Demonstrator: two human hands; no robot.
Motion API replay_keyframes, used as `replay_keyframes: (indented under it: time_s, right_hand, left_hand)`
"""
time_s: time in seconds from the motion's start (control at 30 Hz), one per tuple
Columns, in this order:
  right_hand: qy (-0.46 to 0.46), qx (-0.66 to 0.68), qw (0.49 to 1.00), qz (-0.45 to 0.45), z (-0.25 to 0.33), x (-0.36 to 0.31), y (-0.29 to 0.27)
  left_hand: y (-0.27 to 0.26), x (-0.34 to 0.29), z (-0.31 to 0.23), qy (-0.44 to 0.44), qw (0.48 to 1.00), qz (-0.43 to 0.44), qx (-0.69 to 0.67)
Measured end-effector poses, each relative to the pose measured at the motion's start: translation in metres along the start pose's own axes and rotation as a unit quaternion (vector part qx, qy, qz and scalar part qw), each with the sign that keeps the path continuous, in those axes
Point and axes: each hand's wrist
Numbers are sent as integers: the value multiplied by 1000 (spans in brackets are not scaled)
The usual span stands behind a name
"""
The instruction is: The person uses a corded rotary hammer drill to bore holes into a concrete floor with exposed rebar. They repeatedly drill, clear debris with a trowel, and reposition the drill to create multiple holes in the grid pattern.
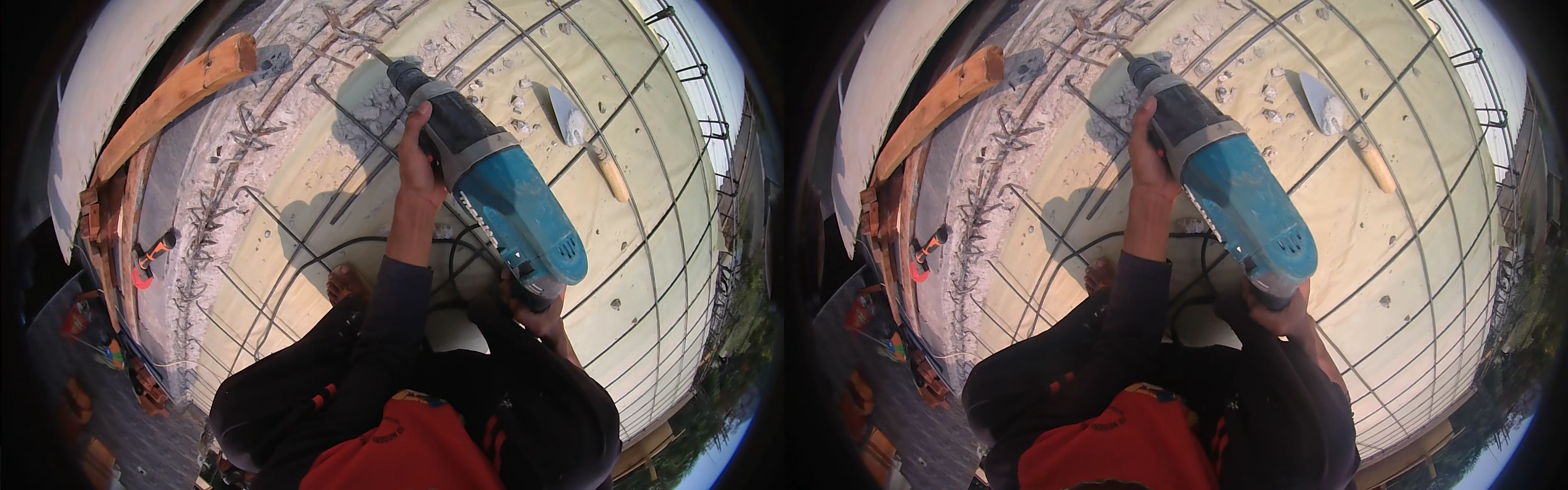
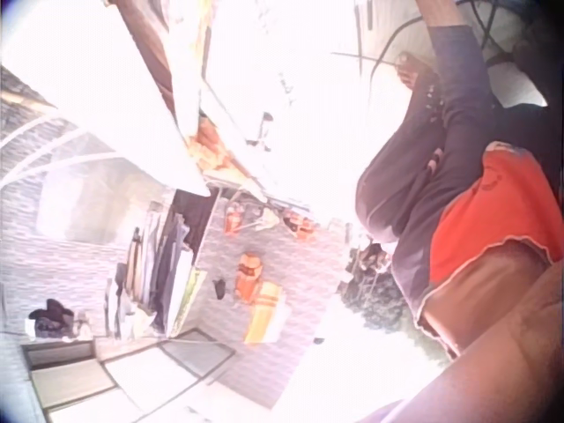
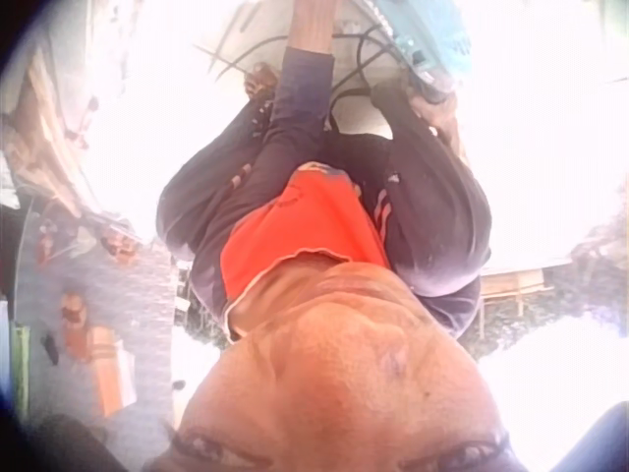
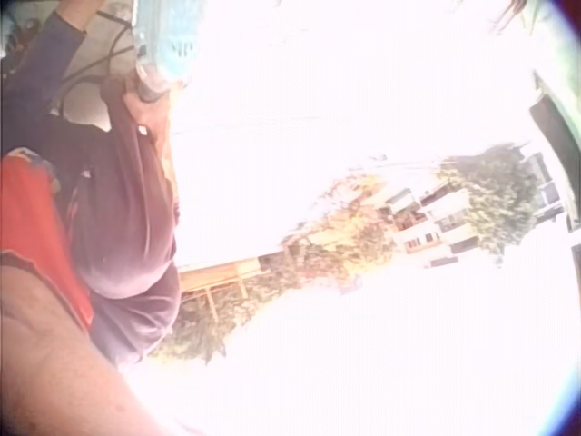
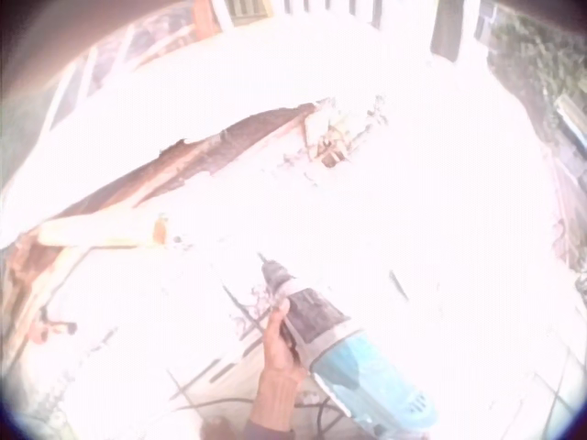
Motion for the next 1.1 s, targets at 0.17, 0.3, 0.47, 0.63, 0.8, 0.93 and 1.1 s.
replay_keyframes:
  time_s: [0.17,0.3,0.47,0.63,0.8,0.93,1.1]
  right_hand:
    - [-7,-35,999,32,-17,3,-6]
    - [45,-19,999,7,-29,-1,-6]
    - [113,102,988,-2,-20,3,-3]
    - [-174,-214,961,9,-35,21,1]
    - [-25,-83,996,-7,-10,30,4]
    - [114,32,993,-5,18,30,6]
    - [-36,-205,971,116,14,19,11]
  left_hand:
    - [-3,2,-3,-12,1000,6,14]
    - [2,-1,-1,-1,999,-17,35]
    - [4,3,0,18,997,-29,63]
    - [10,19,-12,12,996,-52,73]
    - [10,25,-7,0,999,-16,43]
    - [11,26,-11,-14,998,-45,29]
    - [-13,15,-13,-1,1000,-1,13]
Point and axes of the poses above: each hand's wrist, its own x-axis towards the middle knuckle, its own y-axis out of the palm, z = x × y, and after that the axes turned 12 degrees about -z, right-handed
